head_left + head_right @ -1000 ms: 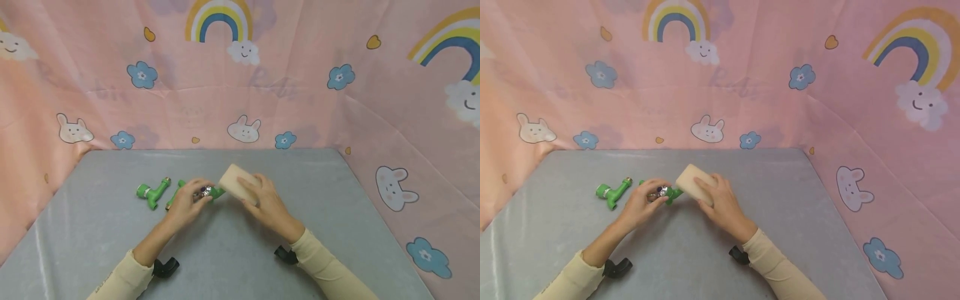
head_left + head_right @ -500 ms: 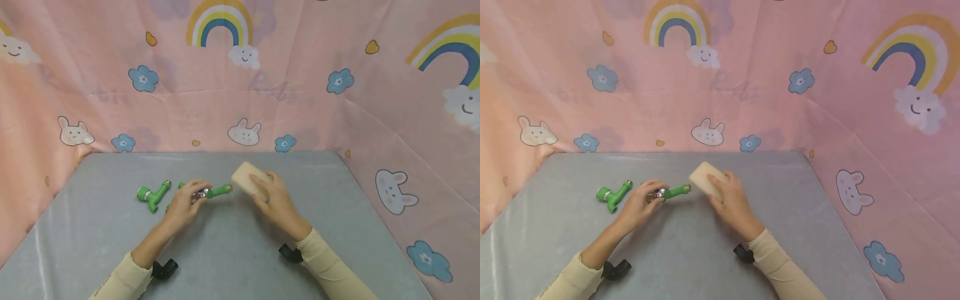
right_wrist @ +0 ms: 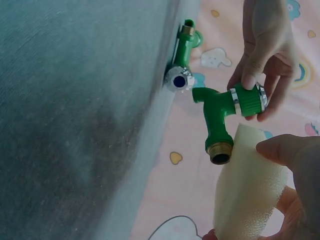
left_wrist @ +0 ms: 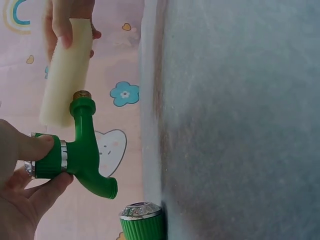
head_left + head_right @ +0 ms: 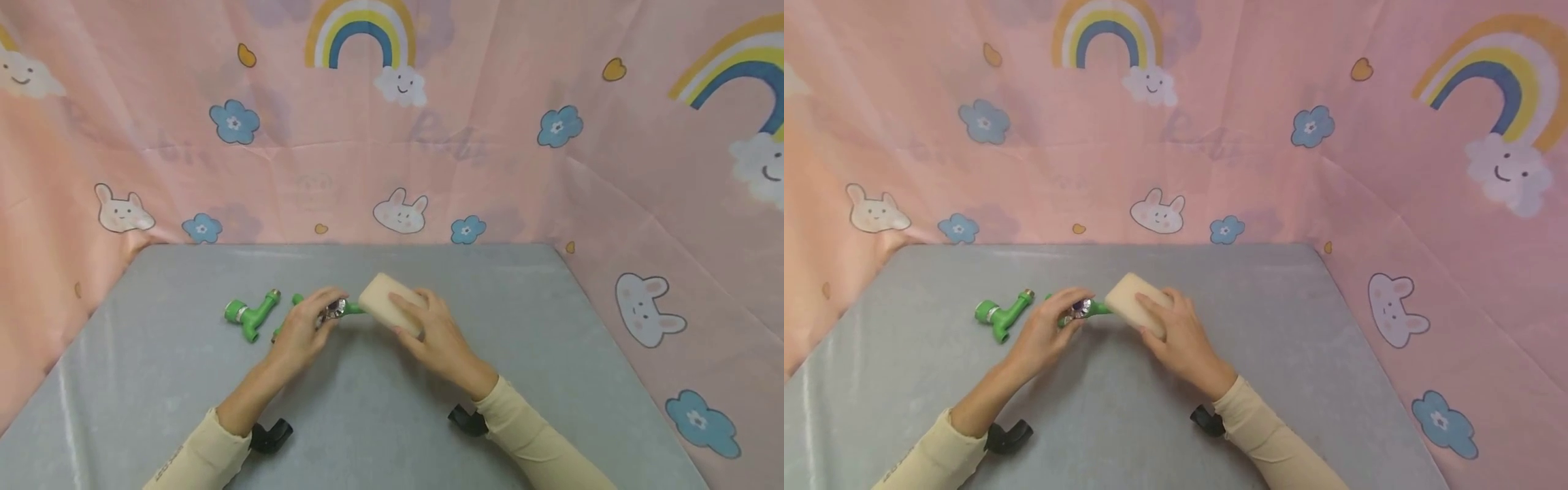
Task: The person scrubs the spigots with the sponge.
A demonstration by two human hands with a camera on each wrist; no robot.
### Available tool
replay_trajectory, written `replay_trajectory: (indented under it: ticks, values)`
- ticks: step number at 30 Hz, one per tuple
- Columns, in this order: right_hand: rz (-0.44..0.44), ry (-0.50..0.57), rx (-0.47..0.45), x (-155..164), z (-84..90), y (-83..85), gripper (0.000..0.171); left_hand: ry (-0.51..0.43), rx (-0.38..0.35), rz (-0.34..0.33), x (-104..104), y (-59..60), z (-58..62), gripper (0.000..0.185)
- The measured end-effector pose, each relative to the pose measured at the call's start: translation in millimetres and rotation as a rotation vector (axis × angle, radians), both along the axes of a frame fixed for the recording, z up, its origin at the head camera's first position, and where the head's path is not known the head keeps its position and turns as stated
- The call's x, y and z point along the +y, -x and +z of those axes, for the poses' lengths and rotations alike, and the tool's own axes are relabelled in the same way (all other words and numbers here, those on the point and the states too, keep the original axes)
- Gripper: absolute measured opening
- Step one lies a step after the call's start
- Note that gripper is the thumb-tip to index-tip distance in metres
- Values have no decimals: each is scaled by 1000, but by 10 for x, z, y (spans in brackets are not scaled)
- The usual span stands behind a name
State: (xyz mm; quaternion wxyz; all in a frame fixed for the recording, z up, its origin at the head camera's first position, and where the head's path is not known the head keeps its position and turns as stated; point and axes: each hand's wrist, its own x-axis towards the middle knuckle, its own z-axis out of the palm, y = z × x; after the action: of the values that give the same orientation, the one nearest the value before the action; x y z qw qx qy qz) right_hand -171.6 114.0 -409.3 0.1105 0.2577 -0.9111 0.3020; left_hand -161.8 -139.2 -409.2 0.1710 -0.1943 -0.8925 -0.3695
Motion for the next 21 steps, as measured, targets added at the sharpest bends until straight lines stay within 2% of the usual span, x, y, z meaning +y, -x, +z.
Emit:
replay_trajectory:
  ticks: [4, 15, 21]
  values:
    - [-15, -22, 7, 5, 8, 21, 55, 16, 31, 16, 29, 18, 8, 44]
    - [-54, -31, -16, 47, 9, 31, 55, 43, 3, 6, -12, 9, 16, 43]
    - [-57, -48, -21, 99, 30, 66, 51, 60, 32, 11, -25, 1, 5, 44]
